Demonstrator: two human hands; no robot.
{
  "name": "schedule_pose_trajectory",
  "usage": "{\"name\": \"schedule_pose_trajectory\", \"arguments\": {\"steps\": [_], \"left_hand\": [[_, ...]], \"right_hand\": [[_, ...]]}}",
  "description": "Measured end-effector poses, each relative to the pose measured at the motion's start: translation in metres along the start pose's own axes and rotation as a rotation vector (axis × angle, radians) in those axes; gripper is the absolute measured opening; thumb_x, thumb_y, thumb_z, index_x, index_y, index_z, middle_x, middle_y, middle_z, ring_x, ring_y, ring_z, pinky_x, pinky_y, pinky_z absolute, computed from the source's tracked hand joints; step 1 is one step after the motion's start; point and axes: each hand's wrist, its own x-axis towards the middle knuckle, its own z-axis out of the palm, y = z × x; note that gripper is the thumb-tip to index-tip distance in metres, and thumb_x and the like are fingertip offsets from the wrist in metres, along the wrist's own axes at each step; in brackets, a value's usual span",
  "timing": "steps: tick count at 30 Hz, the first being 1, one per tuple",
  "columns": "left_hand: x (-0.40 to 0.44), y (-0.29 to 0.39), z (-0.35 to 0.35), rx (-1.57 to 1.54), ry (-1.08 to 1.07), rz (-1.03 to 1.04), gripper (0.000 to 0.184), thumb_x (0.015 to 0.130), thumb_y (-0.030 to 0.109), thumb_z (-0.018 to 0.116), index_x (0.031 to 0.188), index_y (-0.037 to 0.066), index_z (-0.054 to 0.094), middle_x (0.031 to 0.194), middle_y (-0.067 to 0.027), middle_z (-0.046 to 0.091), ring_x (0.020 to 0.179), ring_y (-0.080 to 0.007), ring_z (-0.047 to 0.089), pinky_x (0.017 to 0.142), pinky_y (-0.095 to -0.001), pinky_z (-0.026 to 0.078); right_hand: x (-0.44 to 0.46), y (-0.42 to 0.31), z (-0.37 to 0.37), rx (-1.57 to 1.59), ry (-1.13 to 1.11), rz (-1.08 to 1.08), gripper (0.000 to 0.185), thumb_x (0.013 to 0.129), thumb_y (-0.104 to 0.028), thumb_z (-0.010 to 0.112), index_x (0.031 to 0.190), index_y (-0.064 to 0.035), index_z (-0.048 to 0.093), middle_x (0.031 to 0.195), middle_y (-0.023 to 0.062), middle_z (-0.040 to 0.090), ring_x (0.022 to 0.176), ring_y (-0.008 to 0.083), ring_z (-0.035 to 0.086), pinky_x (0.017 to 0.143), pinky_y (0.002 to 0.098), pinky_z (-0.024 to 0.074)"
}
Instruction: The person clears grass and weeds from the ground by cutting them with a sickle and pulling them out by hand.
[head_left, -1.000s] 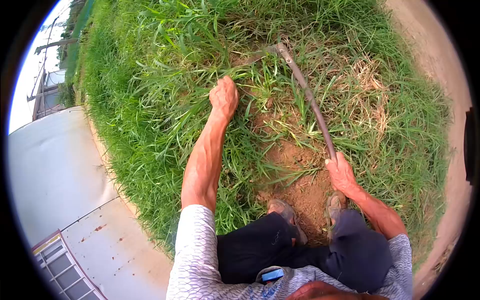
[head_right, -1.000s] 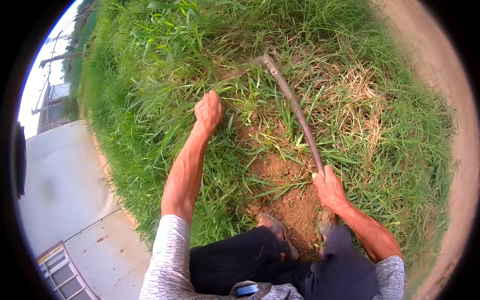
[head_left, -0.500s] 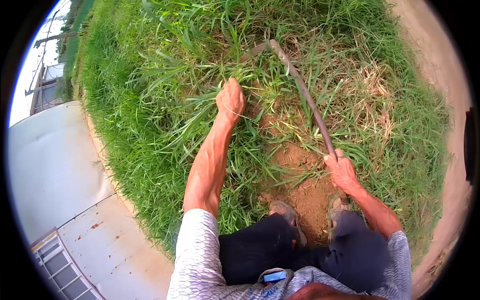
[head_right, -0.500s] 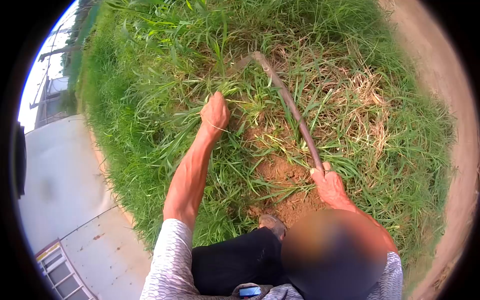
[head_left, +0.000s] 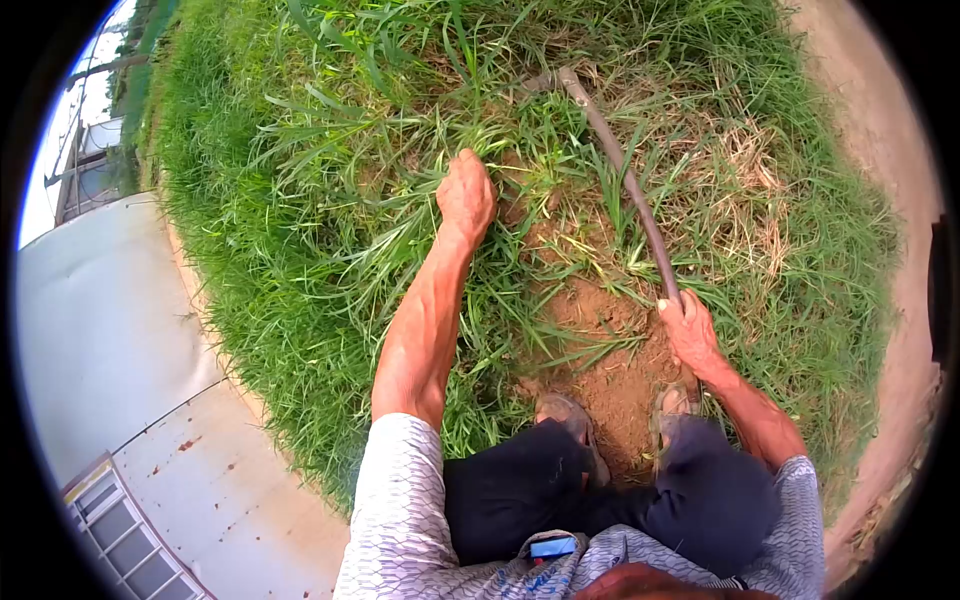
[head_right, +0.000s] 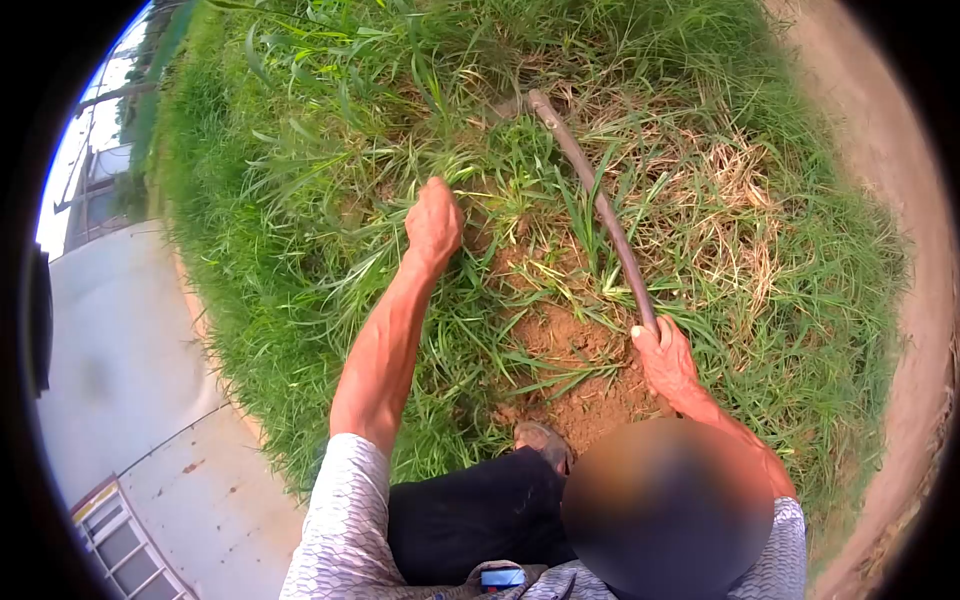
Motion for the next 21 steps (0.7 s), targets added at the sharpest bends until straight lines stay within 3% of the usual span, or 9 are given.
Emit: {"name": "schedule_pose_trajectory", "arguments": {"steps": [5, 7, 8, 10, 11, 13, 15, 19, 21], "left_hand": [[0.001, -0.001, 0.001, -0.007, -0.055, -0.047, 0.014, 0.091, 0.014, 0.050, 0.096, 0.000, 0.049, 0.092, -0.0246, 0.061, 0.079, -0.0418, 0.066, 0.068, -0.0493, 0.054], [0.000, 0.001, 0.001, -0.011, -0.067, -0.045, 0.014, 0.091, 0.013, 0.050, 0.097, 0.000, 0.049, 0.095, -0.0251, 0.061, 0.081, -0.0415, 0.066, 0.070, -0.0489, 0.054], [0.003, 0.003, 0.001, -0.015, -0.060, -0.040, 0.014, 0.091, 0.013, 0.050, 0.097, 0.000, 0.049, 0.095, -0.0251, 0.061, 0.081, -0.0415, 0.066, 0.070, -0.0489, 0.054], [0.003, 0.001, 0.003, 0.007, -0.094, -0.096, 0.014, 0.091, 0.012, 0.050, 0.098, 0.000, 0.048, 0.096, -0.0251, 0.061, 0.081, -0.0416, 0.066, 0.070, -0.0490, 0.054], [-0.001, 0.000, 0.003, 0.005, -0.087, -0.124, 0.014, 0.091, 0.012, 0.050, 0.098, 0.000, 0.048, 0.096, -0.0251, 0.061, 0.081, -0.0416, 0.066, 0.070, -0.0490, 0.054], [-0.001, 0.002, -0.001, -0.037, -0.054, -0.058, 0.014, 0.090, 0.011, 0.050, 0.098, -0.001, 0.048, 0.094, -0.0244, 0.060, 0.080, -0.0420, 0.066, 0.070, -0.0494, 0.054], [-0.001, 0.001, -0.001, -0.029, -0.052, -0.060, 0.014, 0.089, 0.010, 0.050, 0.098, -0.001, 0.048, 0.094, -0.0239, 0.060, 0.079, -0.0414, 0.066, 0.069, -0.0484, 0.054], [-0.003, 0.002, 0.004, -0.003, -0.004, -0.038, 0.013, 0.088, 0.008, 0.053, 0.098, 0.000, 0.048, 0.093, -0.0224, 0.060, 0.078, -0.0390, 0.066, 0.064, -0.0450, 0.055], [-0.003, 0.005, 0.003, -0.008, -0.066, -0.083, 0.014, 0.088, 0.008, 0.053, 0.098, 0.000, 0.048, 0.095, -0.0228, 0.060, 0.078, -0.0391, 0.067, 0.064, -0.0452, 0.055]], "right_hand": [[0.040, -0.063, 0.005, 0.670, 0.157, -0.025, 0.028, 0.099, -0.035, 0.049, 0.102, -0.0090, 0.039, 0.065, -0.0022, 0.038, 0.044, 0.0066, 0.041, 0.034, 0.0235, 0.0393], [0.050, -0.027, 0.010, 0.652, 0.184, -0.077, 0.028, 0.098, -0.032, 0.051, 0.099, -0.0060, 0.040, 0.066, 0.0035, 0.045, 0.046, 0.0117, 0.046, 0.036, 0.0290, 0.0401], [0.051, 0.034, 0.020, 0.115, 0.212, -0.315, 0.029, 0.097, -0.031, 0.051, 0.099, -0.0040, 0.041, 0.068, 0.0082, 0.048, 0.048, 0.0152, 0.048, 0.038, 0.0325, 0.0403], [0.016, 0.053, 0.034, -0.308, 0.179, -0.358, 0.032, 0.095, -0.030, 0.053, 0.097, -0.0002, 0.042, 0.071, 0.0168, 0.052, 0.051, 0.0219, 0.053, 0.042, 0.0386, 0.0406], [-0.002, 0.031, 0.034, -0.201, 0.113, -0.196, 0.034, 0.094, -0.030, 0.053, 0.097, 0.0015, 0.042, 0.071, 0.0207, 0.053, 0.053, 0.0250, 0.054, 0.044, 0.0412, 0.0406], [-0.010, 0.001, 0.020, 0.080, -0.049, 0.094, 0.031, 0.093, -0.032, 0.056, 0.096, -0.0034, 0.044, 0.061, 0.0065, 0.044, 0.046, 0.0160, 0.049, 0.036, 0.0326, 0.0404], [-0.002, 0.000, 0.013, 0.186, -0.052, 0.098, 0.030, 0.094, -0.034, 0.057, 0.097, -0.0066, 0.043, 0.061, 0.0005, 0.040, 0.043, 0.0104, 0.044, 0.032, 0.0274, 0.0389], [0.037, -0.060, 0.012, 0.762, 0.207, -0.002, 0.029, 0.098, -0.034, 0.053, 0.098, -0.0099, 0.038, 0.063, -0.0021, 0.040, 0.042, 0.0078, 0.040, 0.031, 0.0248, 0.0378], [0.054, -0.056, -0.005, 0.690, 0.257, -0.066, 0.028, 0.098, -0.034, 0.052, 0.097, -0.0091, 0.039, 0.063, -0.0009, 0.040, 0.043, 0.0089, 0.041, 0.032, 0.0260, 0.0383]]}}
